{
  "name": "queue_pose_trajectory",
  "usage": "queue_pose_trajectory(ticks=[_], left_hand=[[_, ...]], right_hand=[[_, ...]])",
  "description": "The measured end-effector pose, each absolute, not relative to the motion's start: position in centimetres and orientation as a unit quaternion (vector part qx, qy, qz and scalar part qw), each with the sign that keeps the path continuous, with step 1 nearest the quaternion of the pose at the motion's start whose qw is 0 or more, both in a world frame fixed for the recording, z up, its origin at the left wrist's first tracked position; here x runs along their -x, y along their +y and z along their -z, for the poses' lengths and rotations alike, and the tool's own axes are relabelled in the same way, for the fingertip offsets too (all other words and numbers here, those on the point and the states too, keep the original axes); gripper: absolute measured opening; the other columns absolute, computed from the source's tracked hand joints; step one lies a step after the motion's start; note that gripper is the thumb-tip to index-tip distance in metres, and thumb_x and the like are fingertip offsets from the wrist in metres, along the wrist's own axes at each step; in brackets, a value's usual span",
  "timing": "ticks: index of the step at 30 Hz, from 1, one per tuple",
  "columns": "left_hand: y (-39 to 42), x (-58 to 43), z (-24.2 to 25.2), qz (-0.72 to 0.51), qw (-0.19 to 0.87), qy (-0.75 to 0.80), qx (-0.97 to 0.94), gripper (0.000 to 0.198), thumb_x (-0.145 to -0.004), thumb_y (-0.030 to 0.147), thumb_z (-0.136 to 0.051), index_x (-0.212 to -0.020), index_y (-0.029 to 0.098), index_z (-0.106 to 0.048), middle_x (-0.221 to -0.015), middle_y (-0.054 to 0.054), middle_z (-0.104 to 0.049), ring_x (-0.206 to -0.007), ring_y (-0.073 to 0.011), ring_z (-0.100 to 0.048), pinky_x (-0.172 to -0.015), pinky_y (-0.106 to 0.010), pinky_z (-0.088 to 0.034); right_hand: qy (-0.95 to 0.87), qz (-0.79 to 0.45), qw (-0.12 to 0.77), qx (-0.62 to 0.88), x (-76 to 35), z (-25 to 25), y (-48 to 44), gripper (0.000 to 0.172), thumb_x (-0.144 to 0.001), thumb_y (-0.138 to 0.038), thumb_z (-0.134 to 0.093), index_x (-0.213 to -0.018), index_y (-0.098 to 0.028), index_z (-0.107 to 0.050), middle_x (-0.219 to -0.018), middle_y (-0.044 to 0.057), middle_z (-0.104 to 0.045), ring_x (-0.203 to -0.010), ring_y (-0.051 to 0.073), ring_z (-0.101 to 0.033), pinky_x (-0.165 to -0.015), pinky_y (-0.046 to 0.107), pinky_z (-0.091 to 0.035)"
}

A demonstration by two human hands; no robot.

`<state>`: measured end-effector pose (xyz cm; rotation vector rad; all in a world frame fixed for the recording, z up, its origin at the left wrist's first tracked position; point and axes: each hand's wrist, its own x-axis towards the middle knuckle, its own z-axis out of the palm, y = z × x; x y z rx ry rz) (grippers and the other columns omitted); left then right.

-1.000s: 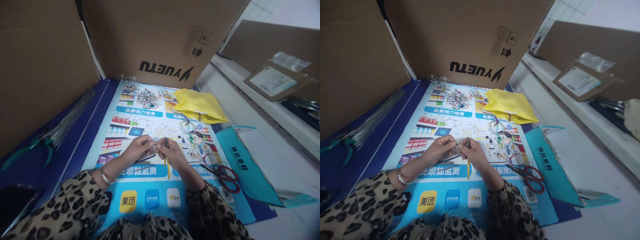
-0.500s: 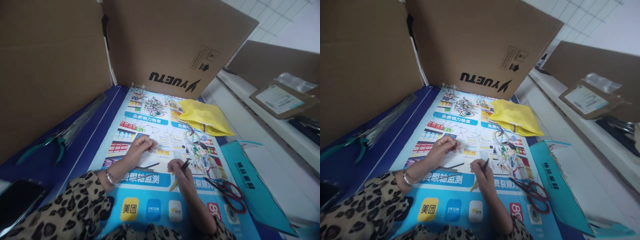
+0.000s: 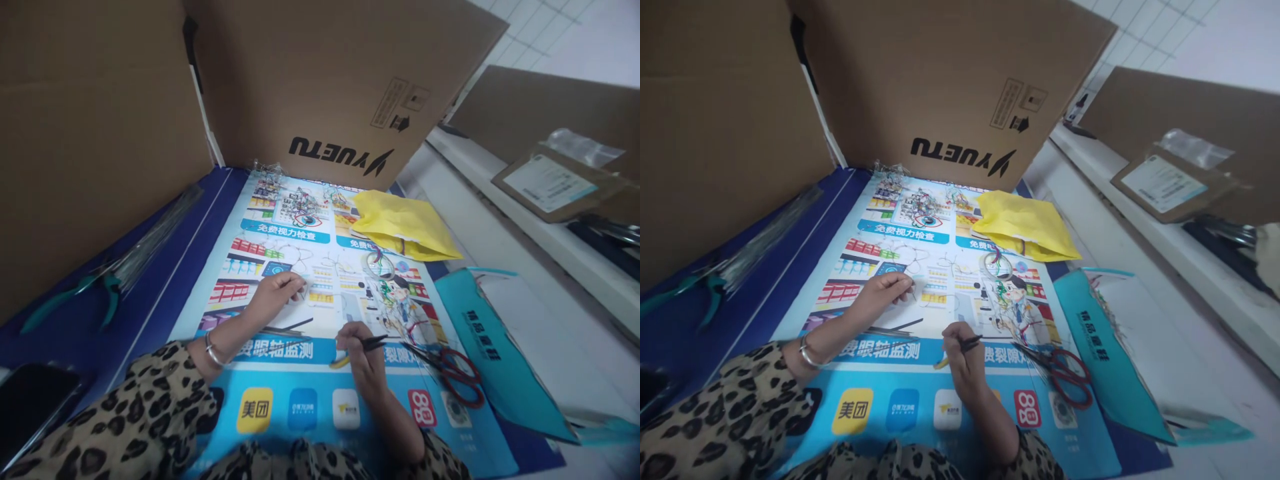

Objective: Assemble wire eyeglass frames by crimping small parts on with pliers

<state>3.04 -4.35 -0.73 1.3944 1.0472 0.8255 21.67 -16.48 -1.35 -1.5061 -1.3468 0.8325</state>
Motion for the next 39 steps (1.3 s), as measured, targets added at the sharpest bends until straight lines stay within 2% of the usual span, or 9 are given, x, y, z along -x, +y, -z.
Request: queue_pose_trajectory(ticks=[4,7,10,13,17,24,31,36,39], left_hand=[[-4.1,-3.1,1.5,-0.346,0.506,0.454,-0.647,0.025,-0.081,0.038,-0.051,-0.08,0.017,-0.064,-0.071,-0.001,-0.062,-0.066,-0.0136,-0.057,-0.059,-0.023,-0.043],[-3.8,-3.0,2.0,-0.344,0.405,0.421,-0.735,0.02,-0.081,0.032,-0.051,-0.075,0.018,-0.065,-0.077,-0.002,-0.064,-0.079,-0.0154,-0.058,-0.075,-0.027,-0.043],[-3.7,-3.0,1.8,-0.29,0.343,0.415,-0.791,0.018,-0.081,0.027,-0.051,-0.074,0.019,-0.065,-0.08,-0.002,-0.066,-0.082,-0.0163,-0.058,-0.077,-0.027,-0.041],[-3.8,-3.4,0.9,-0.21,0.306,0.445,-0.815,0.02,-0.081,0.027,-0.049,-0.074,0.019,-0.066,-0.079,-0.003,-0.066,-0.079,-0.0171,-0.058,-0.071,-0.026,-0.04],[-3.4,-4.9,-0.2,-0.135,0.31,0.474,-0.813,0.021,-0.078,0.025,-0.049,-0.07,0.018,-0.067,-0.072,-0.002,-0.066,-0.07,-0.0161,-0.058,-0.062,-0.024,-0.037],[-0.5,-10.2,-0.1,-0.127,0.337,0.476,-0.802,0.019,-0.074,0.02,-0.05,-0.07,0.016,-0.068,-0.059,-0.001,-0.064,-0.056,-0.0142,-0.058,-0.056,-0.022,-0.04],[0.6,-10.2,-2.2,-0.162,0.315,0.426,-0.833,0.026,-0.07,0.02,-0.057,-0.094,0.018,-0.067,-0.092,-0.004,-0.068,-0.081,-0.0179,-0.06,-0.073,-0.024,-0.042],[-1.9,-3.8,-4.3,-0.154,0.287,0.416,-0.849,0.015,-0.073,0.02,-0.054,-0.076,0.019,-0.068,-0.079,-0.002,-0.067,-0.078,-0.0192,-0.058,-0.072,-0.026,-0.039],[-4.9,0.2,-3.8,-0.116,0.256,0.395,-0.875,0.018,-0.076,0.02,-0.05,-0.08,0.02,-0.068,-0.082,-0.003,-0.066,-0.077,-0.0179,-0.058,-0.07,-0.026,-0.039]], right_hand=[[-0.514,-0.277,0.454,0.673,-21.6,1.6,-16.5,0.016,-0.075,-0.033,-0.054,-0.07,-0.022,-0.044,-0.058,-0.005,-0.041,-0.054,0.011,-0.041,-0.053,0.024,-0.037],[-0.554,-0.236,0.395,0.694,-21.2,1.8,-16.5,0.03,-0.063,-0.03,-0.065,-0.084,-0.021,-0.046,-0.067,-0.004,-0.046,-0.061,0.012,-0.046,-0.056,0.025,-0.041],[-0.603,-0.195,0.361,0.684,-21.1,1.8,-16.2,0.028,-0.067,-0.025,-0.057,-0.092,-0.02,-0.047,-0.081,0.002,-0.051,-0.073,0.015,-0.05,-0.064,0.028,-0.043],[-0.633,-0.184,0.339,0.671,-21.9,1.5,-15.7,0.022,-0.071,-0.022,-0.048,-0.092,-0.019,-0.049,-0.083,0.004,-0.052,-0.076,0.017,-0.05,-0.068,0.03,-0.042],[-0.598,-0.248,0.304,0.699,-23.4,0.8,-13.8,0.015,-0.074,-0.026,-0.045,-0.085,-0.02,-0.052,-0.073,0.001,-0.055,-0.068,0.016,-0.051,-0.062,0.028,-0.039],[-0.517,-0.319,0.395,0.689,-25.0,0.9,-8.4,0.018,-0.072,-0.032,-0.046,-0.079,-0.02,-0.057,-0.069,-0.001,-0.058,-0.064,0.014,-0.053,-0.056,0.024,-0.038],[-0.519,-0.261,0.442,0.684,-25.5,1.2,-7.9,0.025,-0.075,-0.037,-0.044,-0.087,-0.019,-0.057,-0.075,0.0,-0.056,-0.071,0.016,-0.05,-0.062,0.026,-0.037],[-0.561,-0.214,0.42,0.68,-24.3,0.8,-9.7,0.018,-0.079,-0.035,-0.043,-0.082,-0.02,-0.052,-0.069,-0.001,-0.051,-0.067,0.015,-0.047,-0.062,0.027,-0.035],[-0.611,-0.194,0.366,0.675,-22.9,0.7,-10.6,0.015,-0.081,-0.034,-0.04,-0.074,-0.022,-0.046,-0.062,-0.003,-0.045,-0.06,0.014,-0.044,-0.057,0.026,-0.032]])
